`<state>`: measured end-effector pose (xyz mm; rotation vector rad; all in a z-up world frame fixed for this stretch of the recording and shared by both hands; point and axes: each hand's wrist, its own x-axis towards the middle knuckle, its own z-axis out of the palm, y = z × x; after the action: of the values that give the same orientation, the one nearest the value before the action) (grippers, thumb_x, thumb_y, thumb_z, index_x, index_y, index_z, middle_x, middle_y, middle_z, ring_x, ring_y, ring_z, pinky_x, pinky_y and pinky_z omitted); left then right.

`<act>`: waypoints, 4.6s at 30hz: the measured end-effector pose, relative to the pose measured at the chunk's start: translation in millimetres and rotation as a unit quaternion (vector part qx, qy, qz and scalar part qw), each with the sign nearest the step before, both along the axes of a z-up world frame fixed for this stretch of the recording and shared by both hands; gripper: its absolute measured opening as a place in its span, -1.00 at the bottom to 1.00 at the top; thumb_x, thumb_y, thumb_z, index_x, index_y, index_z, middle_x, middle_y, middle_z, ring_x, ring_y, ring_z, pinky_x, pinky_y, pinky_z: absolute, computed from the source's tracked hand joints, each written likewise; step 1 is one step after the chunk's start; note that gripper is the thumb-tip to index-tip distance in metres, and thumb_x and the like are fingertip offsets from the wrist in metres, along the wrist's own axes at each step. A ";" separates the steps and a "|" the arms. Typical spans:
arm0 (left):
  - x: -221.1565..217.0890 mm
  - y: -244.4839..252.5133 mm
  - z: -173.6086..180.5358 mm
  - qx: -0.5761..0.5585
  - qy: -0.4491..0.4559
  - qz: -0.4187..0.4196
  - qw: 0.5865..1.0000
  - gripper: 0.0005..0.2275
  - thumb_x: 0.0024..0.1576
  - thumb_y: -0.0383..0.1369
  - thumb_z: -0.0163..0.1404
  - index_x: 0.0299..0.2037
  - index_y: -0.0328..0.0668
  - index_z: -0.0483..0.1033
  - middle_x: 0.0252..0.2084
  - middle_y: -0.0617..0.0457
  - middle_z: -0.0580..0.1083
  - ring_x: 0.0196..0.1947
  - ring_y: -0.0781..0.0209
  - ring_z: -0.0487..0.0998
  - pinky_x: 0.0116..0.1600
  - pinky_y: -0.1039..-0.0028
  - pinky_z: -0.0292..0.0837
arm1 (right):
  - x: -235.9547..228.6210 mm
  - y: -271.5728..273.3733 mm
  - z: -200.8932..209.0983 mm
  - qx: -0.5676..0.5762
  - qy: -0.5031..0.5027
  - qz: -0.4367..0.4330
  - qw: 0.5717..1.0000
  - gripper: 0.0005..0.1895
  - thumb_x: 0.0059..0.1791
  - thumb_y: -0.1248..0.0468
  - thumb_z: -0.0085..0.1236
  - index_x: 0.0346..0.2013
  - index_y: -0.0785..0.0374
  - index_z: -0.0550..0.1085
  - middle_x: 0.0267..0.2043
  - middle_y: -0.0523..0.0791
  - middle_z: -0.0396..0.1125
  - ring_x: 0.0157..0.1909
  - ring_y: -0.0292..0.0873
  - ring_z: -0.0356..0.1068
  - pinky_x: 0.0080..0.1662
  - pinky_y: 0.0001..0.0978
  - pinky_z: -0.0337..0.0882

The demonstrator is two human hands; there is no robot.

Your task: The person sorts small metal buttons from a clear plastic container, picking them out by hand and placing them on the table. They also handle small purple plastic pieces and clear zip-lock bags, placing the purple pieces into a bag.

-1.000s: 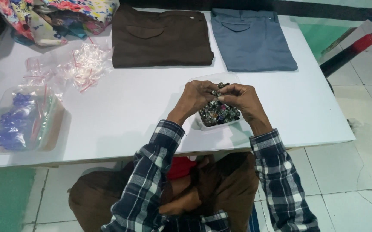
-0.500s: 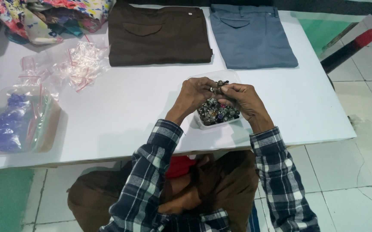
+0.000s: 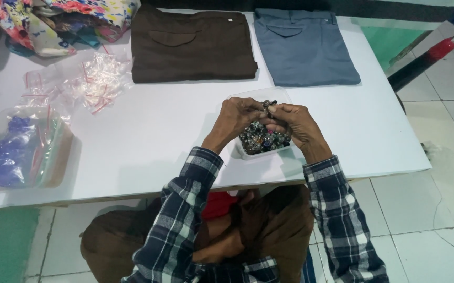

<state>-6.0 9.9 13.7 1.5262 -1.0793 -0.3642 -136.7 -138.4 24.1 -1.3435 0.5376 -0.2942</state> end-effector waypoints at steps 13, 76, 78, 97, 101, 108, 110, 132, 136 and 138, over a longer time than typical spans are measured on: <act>2.0 1.6 26.3 0.085 0.111 0.034 0.990 -0.82 -0.02 -0.29 0.20 -0.25 -0.14 0.66 -0.52 0.03 0.61 -0.40 0.16 0.70 -0.06 0.41 0.51 | 5.2 3.5 9.9 0.017 0.017 0.003 1.000 -0.73 -0.05 0.25 0.30 -0.19 0.42 0.55 -0.27 0.11 0.50 -0.28 -0.03 0.57 -0.24 -0.39 0.64; -1.4 58.8 67.7 0.064 0.014 0.053 0.996 -0.78 0.00 -0.25 0.08 -0.25 -0.15 0.65 -0.48 -0.07 0.58 -0.38 -0.02 0.68 -0.22 0.25 0.58 | 1.9 83.2 69.4 -0.161 -0.026 0.015 0.987 -0.80 0.00 0.28 0.26 -0.21 0.40 0.57 -0.19 0.11 0.49 -0.15 -0.03 0.56 -0.12 -0.31 0.65; -9.6 84.0 70.7 0.000 -0.010 0.102 0.995 -0.86 0.12 -0.36 0.08 -0.17 -0.11 0.64 -0.32 -0.04 0.63 -0.18 -0.06 0.67 0.02 0.13 0.56 | 7.4 108.7 75.1 -0.222 -0.081 -0.001 0.972 -0.84 0.01 0.31 0.25 -0.19 0.35 0.59 -0.23 0.07 0.51 -0.16 -0.03 0.56 -0.11 -0.26 0.63; 46.0 152.3 -92.2 0.084 -0.085 0.299 0.947 -0.84 0.20 -0.32 0.09 -0.03 0.08 0.59 -0.14 0.14 0.62 -0.01 0.22 0.61 0.41 0.19 0.00 | 89.1 183.6 -62.9 -0.612 -0.102 0.012 0.784 -0.89 0.06 0.34 0.15 -0.14 0.24 0.58 -0.08 0.01 0.51 0.02 0.06 0.49 0.01 -0.21 0.57; 44.7 155.1 -83.9 0.090 -0.030 0.278 0.956 -0.63 0.09 -0.46 0.14 0.12 0.06 0.52 -0.05 0.07 0.61 0.09 0.17 0.56 0.46 0.19 -0.11 | 93.6 176.4 -67.7 -0.509 -0.098 0.032 0.854 -0.78 0.03 0.36 0.18 -0.02 0.19 0.55 0.01 0.01 0.47 0.07 0.11 0.45 0.08 -0.12 0.52; 49.3 156.0 -89.5 0.099 -0.001 0.261 0.960 -0.63 0.06 -0.50 0.11 0.05 0.19 0.56 -0.03 0.21 0.60 0.12 0.31 0.54 0.47 0.29 -0.18 | 86.7 174.3 -62.8 -0.378 -0.082 0.040 0.921 -0.51 -0.08 0.46 0.15 0.15 0.16 0.49 0.18 0.06 0.37 0.20 0.23 0.36 0.21 0.02 0.39; 49.1 155.4 -84.7 0.104 0.006 0.261 0.960 -0.63 0.06 -0.50 0.10 0.05 0.20 0.56 -0.02 0.23 0.59 0.12 0.34 0.54 0.47 0.32 -0.19 | 86.1 171.6 -67.8 -0.375 -0.089 0.040 0.922 -0.48 -0.10 0.49 0.10 0.15 0.16 0.49 0.18 0.08 0.37 0.21 0.24 0.35 0.22 0.02 0.38; 54.0 149.9 -104.6 0.051 -0.047 0.321 0.945 -0.73 0.01 -0.55 0.11 -0.14 0.06 0.62 -0.28 0.16 0.58 -0.10 0.20 0.59 0.30 0.31 0.24 | 100.4 152.3 -87.8 -0.392 -0.096 0.051 0.914 -0.59 -0.10 0.48 0.04 -0.02 0.12 0.59 0.17 -0.02 0.39 0.19 0.12 0.37 0.17 -0.17 0.45; 51.5 153.1 -100.8 0.060 -0.039 0.314 0.947 -0.72 0.00 -0.53 0.07 -0.15 0.11 0.62 -0.28 0.19 0.58 -0.09 0.21 0.58 0.31 0.34 0.21 | 97.0 155.7 -82.4 -0.409 -0.086 0.060 0.906 -0.56 -0.10 0.48 -0.03 0.01 0.15 0.57 0.20 0.01 0.36 0.21 0.14 0.36 0.21 -0.10 0.42; 43.3 156.6 -89.2 0.076 -0.038 0.298 0.951 -0.70 -0.01 -0.46 0.10 -0.07 0.14 0.60 -0.22 0.21 0.58 0.05 0.21 0.52 0.41 0.32 0.08 | 97.3 155.3 -84.9 -0.422 -0.094 0.075 0.899 -0.56 -0.11 0.44 0.01 0.05 0.18 0.55 0.22 0.06 0.34 0.24 0.21 0.32 0.27 -0.07 0.35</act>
<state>37.2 166.5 -75.5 1.9289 -0.6074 0.0356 -39.4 16.9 -60.8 -2.1564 0.1213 -0.5614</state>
